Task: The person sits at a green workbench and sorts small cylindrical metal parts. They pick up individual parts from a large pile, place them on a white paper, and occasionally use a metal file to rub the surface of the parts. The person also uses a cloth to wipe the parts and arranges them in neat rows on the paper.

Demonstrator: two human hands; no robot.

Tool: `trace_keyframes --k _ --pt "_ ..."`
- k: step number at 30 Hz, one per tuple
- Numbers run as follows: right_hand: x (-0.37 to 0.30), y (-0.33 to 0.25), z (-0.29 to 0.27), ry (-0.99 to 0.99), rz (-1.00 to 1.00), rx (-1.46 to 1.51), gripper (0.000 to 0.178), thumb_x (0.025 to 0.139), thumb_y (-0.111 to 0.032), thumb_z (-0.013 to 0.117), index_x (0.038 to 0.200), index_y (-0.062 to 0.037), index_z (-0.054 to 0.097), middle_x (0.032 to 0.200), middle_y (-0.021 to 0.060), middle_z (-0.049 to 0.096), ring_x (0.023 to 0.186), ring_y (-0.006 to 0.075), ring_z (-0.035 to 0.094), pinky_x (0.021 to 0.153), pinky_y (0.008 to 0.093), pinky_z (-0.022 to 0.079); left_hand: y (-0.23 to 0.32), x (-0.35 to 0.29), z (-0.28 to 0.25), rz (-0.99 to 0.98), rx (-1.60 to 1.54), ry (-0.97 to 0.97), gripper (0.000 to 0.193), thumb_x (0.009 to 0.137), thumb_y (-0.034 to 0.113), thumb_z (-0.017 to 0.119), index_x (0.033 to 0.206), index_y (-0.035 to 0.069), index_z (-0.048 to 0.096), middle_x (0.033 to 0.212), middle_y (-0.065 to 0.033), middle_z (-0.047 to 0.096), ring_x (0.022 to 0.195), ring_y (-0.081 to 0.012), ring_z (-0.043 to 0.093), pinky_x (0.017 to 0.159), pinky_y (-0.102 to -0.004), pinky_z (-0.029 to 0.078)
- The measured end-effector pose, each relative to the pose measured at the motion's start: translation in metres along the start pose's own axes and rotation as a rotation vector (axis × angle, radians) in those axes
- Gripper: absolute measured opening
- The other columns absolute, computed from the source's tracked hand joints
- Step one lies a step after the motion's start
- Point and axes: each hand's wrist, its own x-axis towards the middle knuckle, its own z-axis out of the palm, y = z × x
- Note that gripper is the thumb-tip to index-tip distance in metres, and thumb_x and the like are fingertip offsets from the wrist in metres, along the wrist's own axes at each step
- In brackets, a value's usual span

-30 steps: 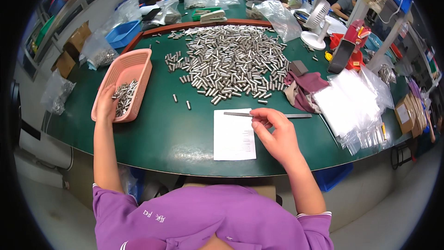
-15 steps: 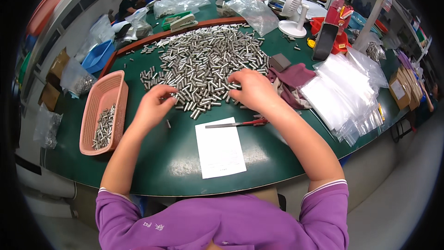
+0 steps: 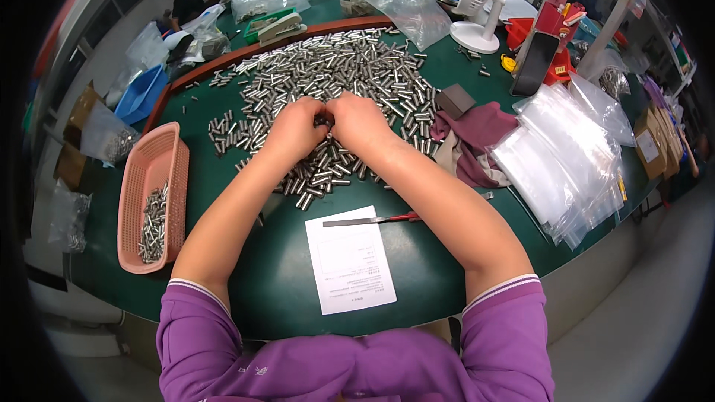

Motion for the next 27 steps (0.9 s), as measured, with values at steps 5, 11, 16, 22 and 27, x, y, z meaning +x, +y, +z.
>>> trace_keyframes --k 5,11,16,22,27 --pt "0.0 0.002 0.005 0.084 -0.047 0.065 0.022 0.072 -0.009 0.074 0.093 -0.0082 0.071 0.093 0.0132 0.065 0.09 0.0351 0.065 0.082 0.0442 0.053 -0.002 0.001 0.0 -0.012 -0.062 0.024 0.018 0.071 0.01 0.075 0.089 0.007 0.072 0.09 -0.0145 0.07 0.086 -0.0333 0.067 0.078 -0.0427 0.053" --pt "0.004 0.004 0.009 0.164 -0.072 0.114 0.016 0.073 -0.01 0.072 0.089 -0.0076 0.069 0.088 0.016 0.066 0.084 0.0366 0.066 0.077 0.0462 0.054 -0.01 0.0 0.001 -0.101 -0.147 0.107 0.016 0.076 0.013 0.076 0.089 0.005 0.071 0.085 -0.0131 0.072 0.078 -0.0269 0.07 0.072 -0.0369 0.055" --pt "-0.006 -0.007 -0.007 0.195 -0.059 0.172 0.024 0.074 -0.011 0.076 0.096 -0.0044 0.069 0.089 0.0158 0.068 0.084 0.0342 0.067 0.075 0.0417 0.053 0.004 -0.009 -0.014 -0.167 -0.292 0.162 0.013 0.078 0.009 0.075 0.09 0.003 0.072 0.084 -0.0077 0.072 0.075 -0.0171 0.068 0.071 -0.0314 0.054" --pt "-0.083 -0.062 -0.064 0.034 -0.037 0.351 0.023 0.075 -0.009 0.075 0.096 -0.0034 0.07 0.088 0.0137 0.069 0.081 0.0296 0.068 0.074 0.0374 0.054 0.064 -0.09 -0.052 -0.171 -0.531 0.121 0.009 0.08 0.001 0.07 0.089 0.002 0.07 0.088 -0.0053 0.071 0.079 -0.0118 0.066 0.071 -0.025 0.052" --pt "-0.151 -0.079 -0.067 -0.314 -0.006 0.427 0.02 0.077 -0.01 0.073 0.094 -0.0002 0.07 0.088 0.0132 0.071 0.081 0.0286 0.068 0.075 0.0369 0.054 0.093 -0.173 -0.035 -0.108 -0.581 -0.029 0.009 0.078 -0.005 0.071 0.084 0.0 0.067 0.092 -0.0051 0.07 0.083 -0.0123 0.067 0.067 -0.0256 0.057"
